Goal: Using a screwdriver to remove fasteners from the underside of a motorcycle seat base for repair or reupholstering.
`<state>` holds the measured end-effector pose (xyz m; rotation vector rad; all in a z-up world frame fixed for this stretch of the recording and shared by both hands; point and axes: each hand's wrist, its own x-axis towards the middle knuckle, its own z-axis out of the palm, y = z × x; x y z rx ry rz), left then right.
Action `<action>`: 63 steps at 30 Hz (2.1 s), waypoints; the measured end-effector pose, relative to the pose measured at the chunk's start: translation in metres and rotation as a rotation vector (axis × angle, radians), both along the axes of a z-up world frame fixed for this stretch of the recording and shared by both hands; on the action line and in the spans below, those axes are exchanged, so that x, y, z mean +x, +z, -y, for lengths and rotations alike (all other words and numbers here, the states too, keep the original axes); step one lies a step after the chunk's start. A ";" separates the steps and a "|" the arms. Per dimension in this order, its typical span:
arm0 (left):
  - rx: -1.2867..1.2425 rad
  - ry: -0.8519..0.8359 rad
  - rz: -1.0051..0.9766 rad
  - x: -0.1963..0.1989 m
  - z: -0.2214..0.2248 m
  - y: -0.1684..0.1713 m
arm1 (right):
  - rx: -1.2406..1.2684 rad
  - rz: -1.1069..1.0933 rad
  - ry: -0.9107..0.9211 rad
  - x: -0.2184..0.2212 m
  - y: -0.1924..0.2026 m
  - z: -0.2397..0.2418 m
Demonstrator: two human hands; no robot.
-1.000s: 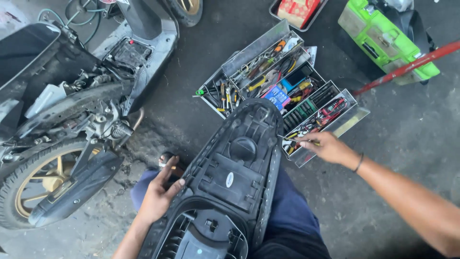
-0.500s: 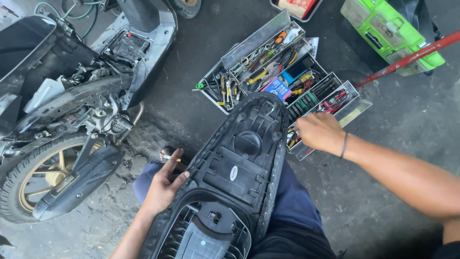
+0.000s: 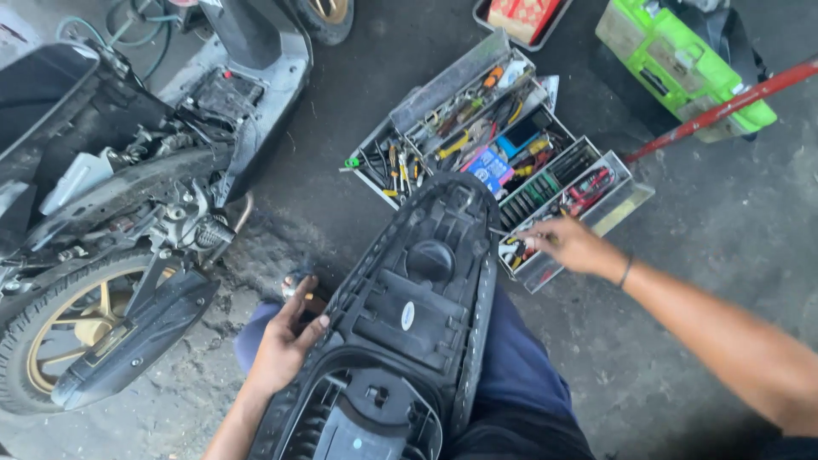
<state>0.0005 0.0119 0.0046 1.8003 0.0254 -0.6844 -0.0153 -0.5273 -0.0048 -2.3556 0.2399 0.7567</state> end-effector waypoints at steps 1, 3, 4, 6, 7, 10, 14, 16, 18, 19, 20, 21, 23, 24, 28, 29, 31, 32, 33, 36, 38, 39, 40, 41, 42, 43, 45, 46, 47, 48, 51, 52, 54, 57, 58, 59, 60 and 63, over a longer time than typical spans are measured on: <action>-0.003 0.002 0.010 0.005 0.002 0.001 | -0.003 0.010 0.002 -0.003 0.001 0.001; 0.044 -0.030 -0.011 0.001 0.000 0.002 | -0.073 0.059 -0.076 -0.024 -0.001 -0.004; 0.048 -0.034 -0.020 0.001 0.001 0.003 | -0.069 0.049 -0.079 -0.025 0.006 -0.009; 0.040 -0.058 0.026 0.003 0.005 0.006 | -0.337 0.119 0.119 -0.025 0.022 -0.016; 0.044 -0.064 0.024 0.003 0.004 0.006 | -0.334 0.116 0.114 -0.023 0.026 -0.019; 0.038 -0.042 0.026 0.003 0.004 0.003 | -0.475 0.120 0.156 -0.008 0.029 -0.018; -0.012 -0.067 0.064 0.003 0.006 -0.004 | -0.560 0.141 0.333 0.015 0.020 -0.008; -0.010 -0.087 0.090 0.003 0.006 -0.004 | -0.589 0.103 0.372 0.027 0.025 -0.010; 0.001 -0.087 0.068 0.004 0.008 -0.003 | -0.578 0.098 0.484 0.041 0.030 -0.009; 0.000 -0.090 0.068 0.005 0.010 -0.001 | -0.579 0.098 0.481 0.047 0.027 -0.012; 0.009 -0.098 0.069 0.005 0.012 0.001 | -0.624 0.032 0.522 0.054 0.023 -0.015; 0.017 -0.106 0.070 0.005 0.013 0.004 | -0.670 -0.034 0.562 0.061 0.020 -0.019; 0.022 -0.082 0.100 0.007 0.008 -0.016 | -0.595 -0.004 0.526 0.069 -0.012 -0.010; 0.026 -0.066 0.127 0.008 0.004 -0.026 | -0.520 0.022 0.482 0.071 -0.029 -0.007; 0.022 -0.037 0.131 0.008 -0.003 -0.012 | -0.272 -0.069 0.279 0.058 0.016 -0.007; 0.002 -0.030 0.061 0.006 -0.001 -0.005 | -0.182 -0.030 0.206 0.045 0.005 0.004; -0.022 -0.014 0.006 0.007 0.003 0.003 | -0.098 0.025 0.141 0.028 -0.010 0.021; -0.016 -0.037 0.013 0.006 0.001 0.003 | -0.035 0.069 0.056 0.014 -0.018 0.022; -0.010 -0.060 0.020 0.005 0.000 0.002 | 0.028 0.112 -0.028 -0.001 -0.026 0.024; 0.000 -0.050 0.022 0.002 0.003 0.006 | -0.158 0.176 0.011 -0.017 -0.009 0.015; 0.001 -0.056 0.027 0.002 0.003 0.003 | -0.262 0.216 0.052 -0.017 0.007 0.006; 0.000 -0.059 0.034 0.001 0.003 0.002 | -0.368 0.257 0.096 -0.017 0.016 0.002; -0.001 -0.064 0.032 -0.001 0.003 0.002 | -0.369 0.255 0.091 -0.013 0.015 0.002; 0.011 -0.058 0.031 -0.002 0.003 0.002 | -0.369 0.223 0.124 -0.010 0.014 0.001; 0.020 -0.046 0.039 -0.001 0.004 0.003 | -0.371 0.201 0.161 -0.001 0.016 0.002; 0.017 -0.045 0.048 0.002 0.007 0.004 | -0.376 0.210 0.160 0.006 0.018 0.004; 0.032 -0.066 0.045 -0.001 0.006 0.006 | -0.493 0.150 0.256 0.017 0.017 0.004; 0.033 -0.062 0.041 -0.002 0.006 0.005 | -0.492 0.148 0.262 0.024 0.020 0.001; 0.030 -0.078 0.053 -0.002 0.006 0.005 | -0.505 0.150 0.332 0.031 0.023 0.000; 0.027 -0.099 0.065 -0.002 0.007 0.004 | -0.519 0.152 0.398 0.036 0.026 -0.001; 0.063 -0.113 0.052 0.000 0.011 0.010 | -0.702 0.075 0.633 0.065 0.016 -0.008; 0.064 -0.115 0.051 -0.001 0.010 0.005 | -0.701 0.074 0.632 0.080 0.015 -0.007; 0.029 -0.108 0.082 -0.001 0.006 -0.002 | -0.642 -0.023 0.774 0.109 0.013 -0.006; 0.019 -0.035 0.033 -0.001 -0.001 0.001 | -0.324 -0.205 0.497 0.113 0.052 0.006; 0.012 -0.032 0.039 -0.001 -0.004 -0.002 | -0.333 -0.200 0.498 0.098 0.035 0.019; -0.002 -0.007 0.033 -0.002 -0.007 -0.006 | -0.164 -0.138 0.303 0.083 0.018 0.033; -0.013 0.018 0.024 -0.004 -0.011 -0.009 | 0.008 -0.077 0.110 0.068 -0.001 0.046; -0.050 0.004 0.013 -0.002 -0.009 0.001 | 0.182 0.098 -0.004 0.027 -0.059 0.066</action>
